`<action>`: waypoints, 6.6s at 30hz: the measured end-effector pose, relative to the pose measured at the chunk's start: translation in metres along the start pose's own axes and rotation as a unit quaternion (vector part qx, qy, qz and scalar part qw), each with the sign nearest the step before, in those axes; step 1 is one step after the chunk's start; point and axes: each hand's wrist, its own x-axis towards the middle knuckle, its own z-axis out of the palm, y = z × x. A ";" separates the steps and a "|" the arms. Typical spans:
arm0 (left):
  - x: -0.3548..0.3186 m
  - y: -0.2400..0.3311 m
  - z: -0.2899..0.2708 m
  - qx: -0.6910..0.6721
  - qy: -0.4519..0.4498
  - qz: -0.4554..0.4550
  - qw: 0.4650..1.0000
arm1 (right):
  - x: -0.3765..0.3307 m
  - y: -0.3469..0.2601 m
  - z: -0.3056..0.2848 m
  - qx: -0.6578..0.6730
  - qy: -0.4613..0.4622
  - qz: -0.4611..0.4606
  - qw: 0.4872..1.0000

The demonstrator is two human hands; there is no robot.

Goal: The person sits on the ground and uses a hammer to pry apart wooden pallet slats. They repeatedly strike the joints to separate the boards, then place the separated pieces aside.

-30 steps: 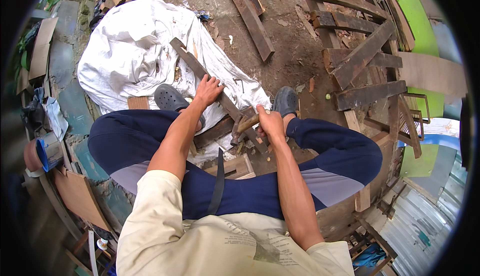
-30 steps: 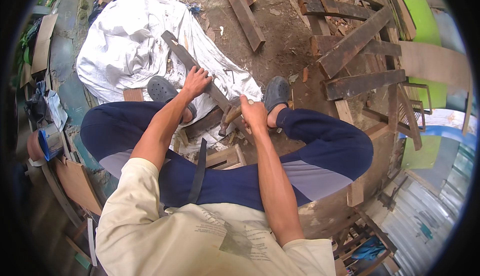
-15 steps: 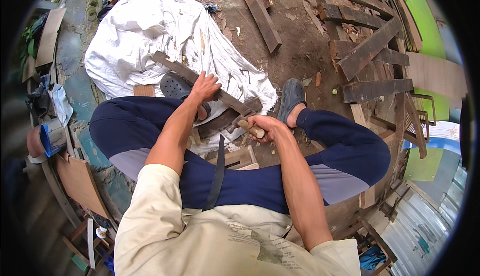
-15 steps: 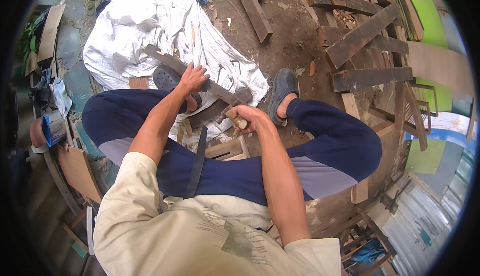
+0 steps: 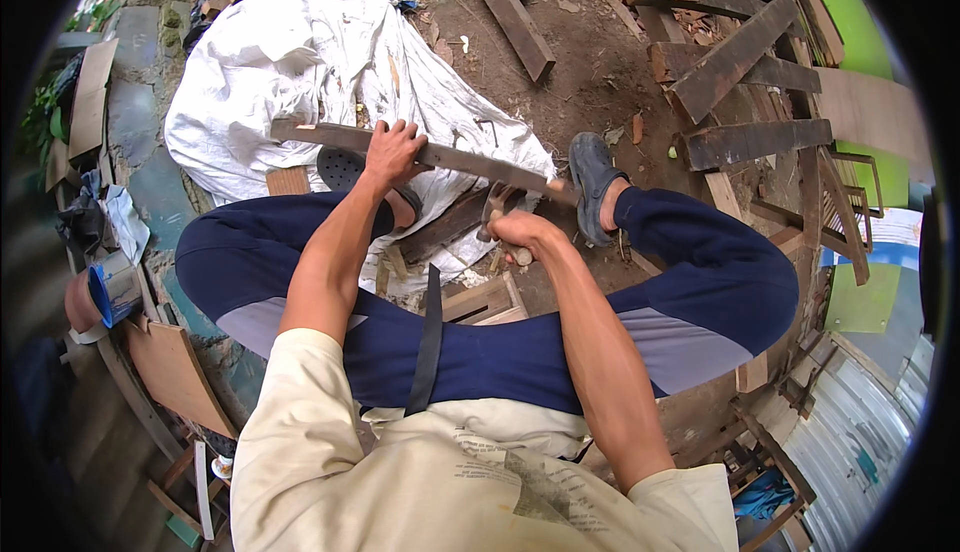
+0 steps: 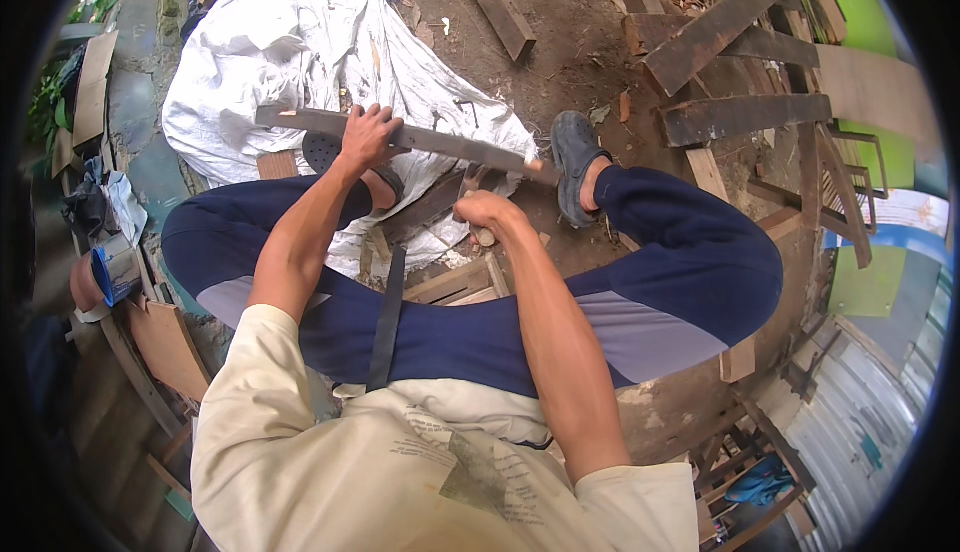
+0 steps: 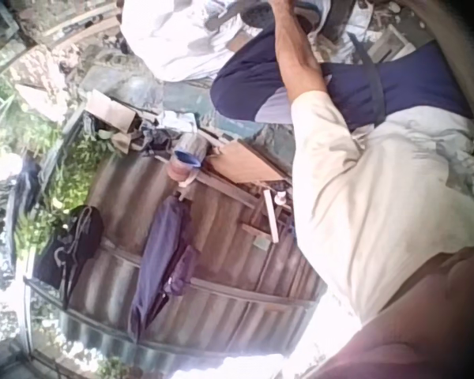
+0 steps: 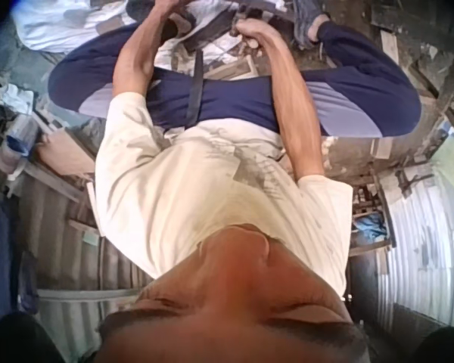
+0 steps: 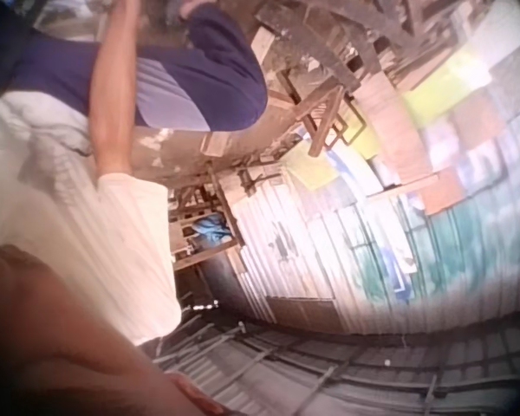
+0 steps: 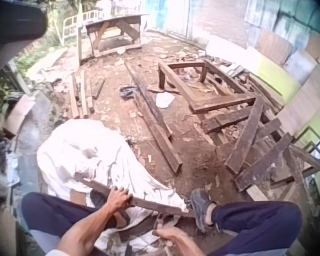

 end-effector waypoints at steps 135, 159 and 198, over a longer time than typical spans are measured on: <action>0.048 -0.030 0.048 -0.154 -0.177 -0.303 0.924 | -0.020 -0.028 -0.016 0.107 0.281 -0.110 0.947; 0.072 -0.076 0.034 -0.167 -0.166 -0.201 0.951 | 0.043 -0.122 -0.082 -0.196 0.201 -0.065 0.958; 0.086 -0.074 0.070 -0.016 -0.029 -0.070 0.997 | 0.104 -0.067 0.012 0.171 0.378 -0.340 0.844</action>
